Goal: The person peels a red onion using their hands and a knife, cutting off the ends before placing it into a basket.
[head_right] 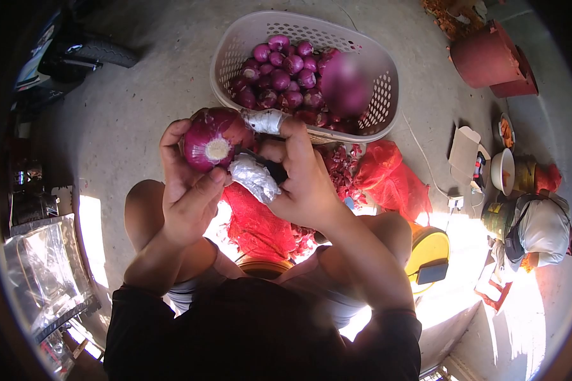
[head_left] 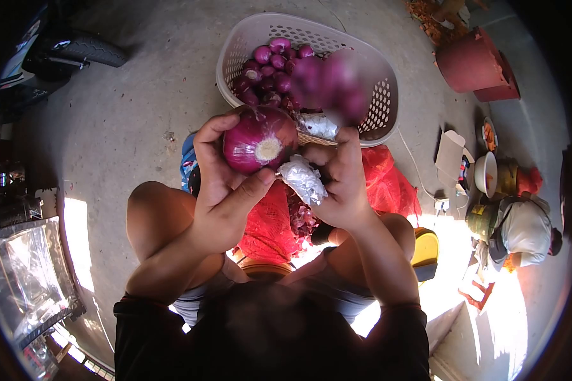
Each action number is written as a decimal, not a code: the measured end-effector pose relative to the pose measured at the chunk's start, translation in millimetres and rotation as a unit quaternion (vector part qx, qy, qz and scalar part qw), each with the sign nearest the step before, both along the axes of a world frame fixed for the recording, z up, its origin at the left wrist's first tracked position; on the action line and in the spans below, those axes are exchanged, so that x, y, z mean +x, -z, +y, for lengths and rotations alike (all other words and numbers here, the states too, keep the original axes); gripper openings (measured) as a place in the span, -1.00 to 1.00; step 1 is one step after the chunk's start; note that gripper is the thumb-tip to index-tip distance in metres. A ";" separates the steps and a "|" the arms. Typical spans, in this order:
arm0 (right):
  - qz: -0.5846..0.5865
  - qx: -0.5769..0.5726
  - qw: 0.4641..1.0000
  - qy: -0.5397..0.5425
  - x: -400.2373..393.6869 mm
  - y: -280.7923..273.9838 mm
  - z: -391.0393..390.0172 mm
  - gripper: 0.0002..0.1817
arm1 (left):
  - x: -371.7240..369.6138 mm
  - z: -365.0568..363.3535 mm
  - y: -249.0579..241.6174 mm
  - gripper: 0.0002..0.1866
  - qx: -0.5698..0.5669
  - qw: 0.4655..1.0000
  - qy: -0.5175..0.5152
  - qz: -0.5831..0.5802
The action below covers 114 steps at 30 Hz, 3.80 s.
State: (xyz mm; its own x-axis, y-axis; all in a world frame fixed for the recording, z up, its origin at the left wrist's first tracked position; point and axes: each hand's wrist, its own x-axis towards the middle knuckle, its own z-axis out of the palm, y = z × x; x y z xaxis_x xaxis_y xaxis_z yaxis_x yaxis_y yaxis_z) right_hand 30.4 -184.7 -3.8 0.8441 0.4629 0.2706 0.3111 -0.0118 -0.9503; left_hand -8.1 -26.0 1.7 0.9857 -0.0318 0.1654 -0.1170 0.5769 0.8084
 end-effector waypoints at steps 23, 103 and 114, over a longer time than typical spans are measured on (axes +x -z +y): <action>0.021 0.086 0.996 -0.034 -4.9 -3.1 8.6 -0.45 | -1.6 -3.8 5.1 -0.35 0.039 0.997 -0.029 -0.052; -0.100 0.029 0.994 0.043 -7.1 11.0 7.6 -0.50 | -3.2 -3.6 -2.6 -0.36 -0.042 0.999 -0.014 0.012; -0.024 0.131 0.982 0.132 1.3 -1.1 10.3 -0.63 | -2.6 1.8 -4.2 -0.35 -0.114 0.993 0.024 0.024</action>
State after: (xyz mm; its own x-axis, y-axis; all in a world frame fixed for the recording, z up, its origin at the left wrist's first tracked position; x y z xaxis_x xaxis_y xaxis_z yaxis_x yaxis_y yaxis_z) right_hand 31.6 -174.4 -2.7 0.9089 0.1394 0.3931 0.3738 0.1457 -0.9160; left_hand -10.6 -24.2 5.9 0.9910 -0.0462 0.1255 -0.0487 0.7493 0.6604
